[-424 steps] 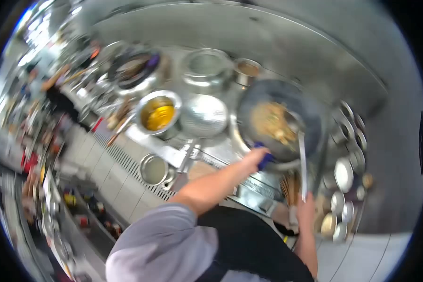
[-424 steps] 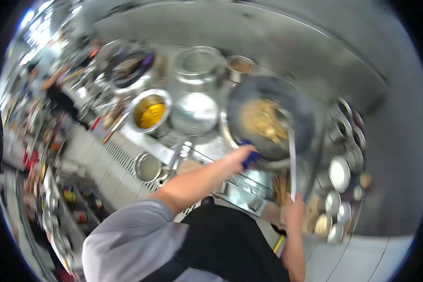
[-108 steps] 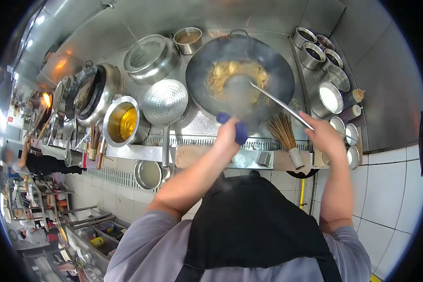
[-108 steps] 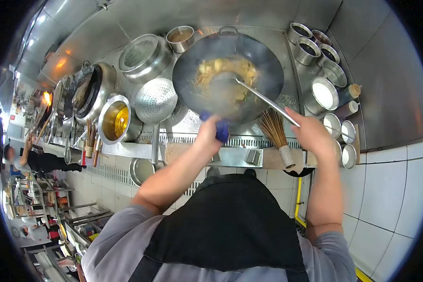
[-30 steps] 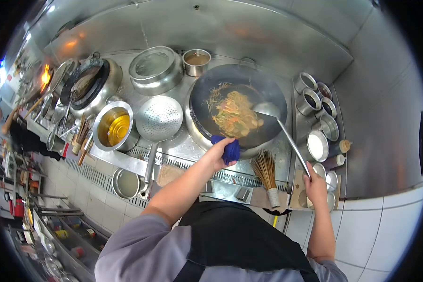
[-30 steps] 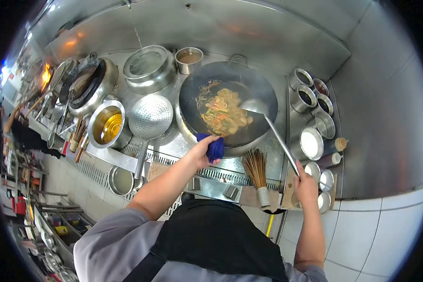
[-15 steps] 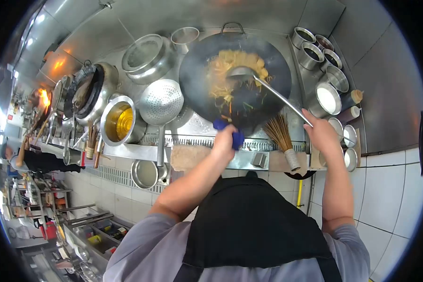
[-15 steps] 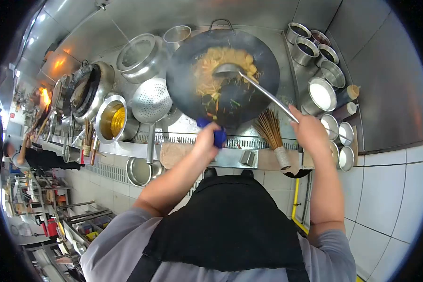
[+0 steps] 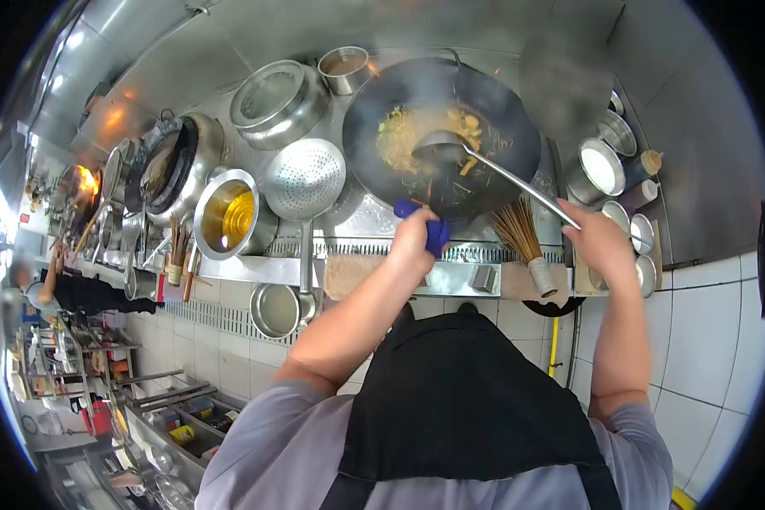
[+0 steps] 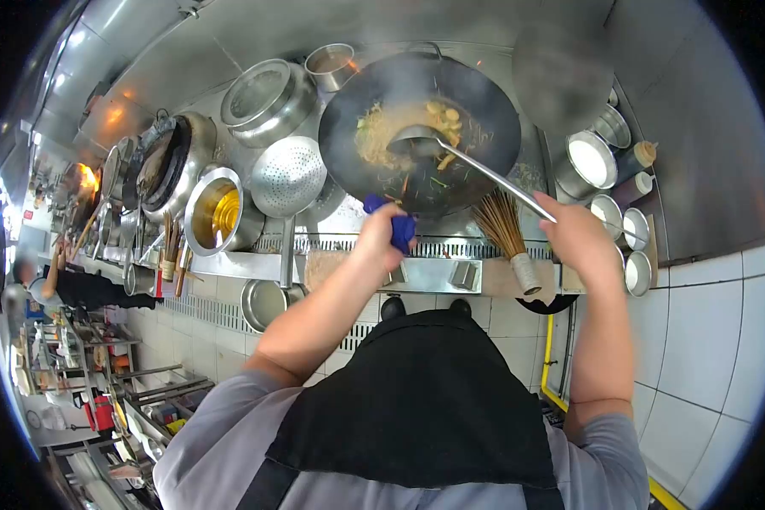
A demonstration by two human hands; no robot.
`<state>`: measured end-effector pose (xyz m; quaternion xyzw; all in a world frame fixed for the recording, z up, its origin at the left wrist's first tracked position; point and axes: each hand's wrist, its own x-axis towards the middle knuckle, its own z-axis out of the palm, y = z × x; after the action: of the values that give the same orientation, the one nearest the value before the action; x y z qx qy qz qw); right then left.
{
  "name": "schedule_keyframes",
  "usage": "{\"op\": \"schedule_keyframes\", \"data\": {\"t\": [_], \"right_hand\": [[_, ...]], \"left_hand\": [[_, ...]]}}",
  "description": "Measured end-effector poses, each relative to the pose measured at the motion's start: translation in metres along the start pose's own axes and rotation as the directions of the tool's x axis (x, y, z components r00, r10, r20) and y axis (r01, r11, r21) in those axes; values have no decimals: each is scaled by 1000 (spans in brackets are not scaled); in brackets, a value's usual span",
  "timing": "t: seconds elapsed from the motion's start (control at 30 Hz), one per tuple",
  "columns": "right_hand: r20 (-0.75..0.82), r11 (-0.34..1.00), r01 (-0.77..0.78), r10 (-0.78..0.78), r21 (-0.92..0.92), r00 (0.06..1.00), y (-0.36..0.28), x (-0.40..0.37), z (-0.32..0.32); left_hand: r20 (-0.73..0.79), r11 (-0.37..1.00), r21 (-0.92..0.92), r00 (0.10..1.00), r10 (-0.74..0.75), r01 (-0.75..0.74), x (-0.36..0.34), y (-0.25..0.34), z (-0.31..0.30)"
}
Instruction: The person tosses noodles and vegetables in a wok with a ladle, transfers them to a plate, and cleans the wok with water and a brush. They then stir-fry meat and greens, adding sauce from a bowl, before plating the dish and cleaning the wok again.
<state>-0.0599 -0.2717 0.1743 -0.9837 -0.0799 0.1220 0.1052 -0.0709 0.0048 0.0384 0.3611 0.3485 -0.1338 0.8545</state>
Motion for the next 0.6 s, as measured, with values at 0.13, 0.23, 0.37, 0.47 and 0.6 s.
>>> {"op": "schedule_keyframes", "data": {"t": [0.13,0.23,0.37,0.47,0.6], "right_hand": [[-9,985,-74,74,-155,997,-28,-22,-3],[45,997,17,-13,-72,999,1,-30,-18],[-51,994,-20,14,-111,999,-12,-4,-5],[-201,974,-33,-13,-222,979,-15,-1,23],[-231,966,-7,69,257,971,27,-43,69]], "left_hand": [[-132,954,266,986,-106,138,-18,-46,-45],[-28,980,172,995,-97,101,-46,-21,-23],[67,999,22,997,-40,39,1,30,7],[3,983,178,998,-55,53,19,-2,-27],[37,956,285,996,-85,71,-2,-12,-47]]}}
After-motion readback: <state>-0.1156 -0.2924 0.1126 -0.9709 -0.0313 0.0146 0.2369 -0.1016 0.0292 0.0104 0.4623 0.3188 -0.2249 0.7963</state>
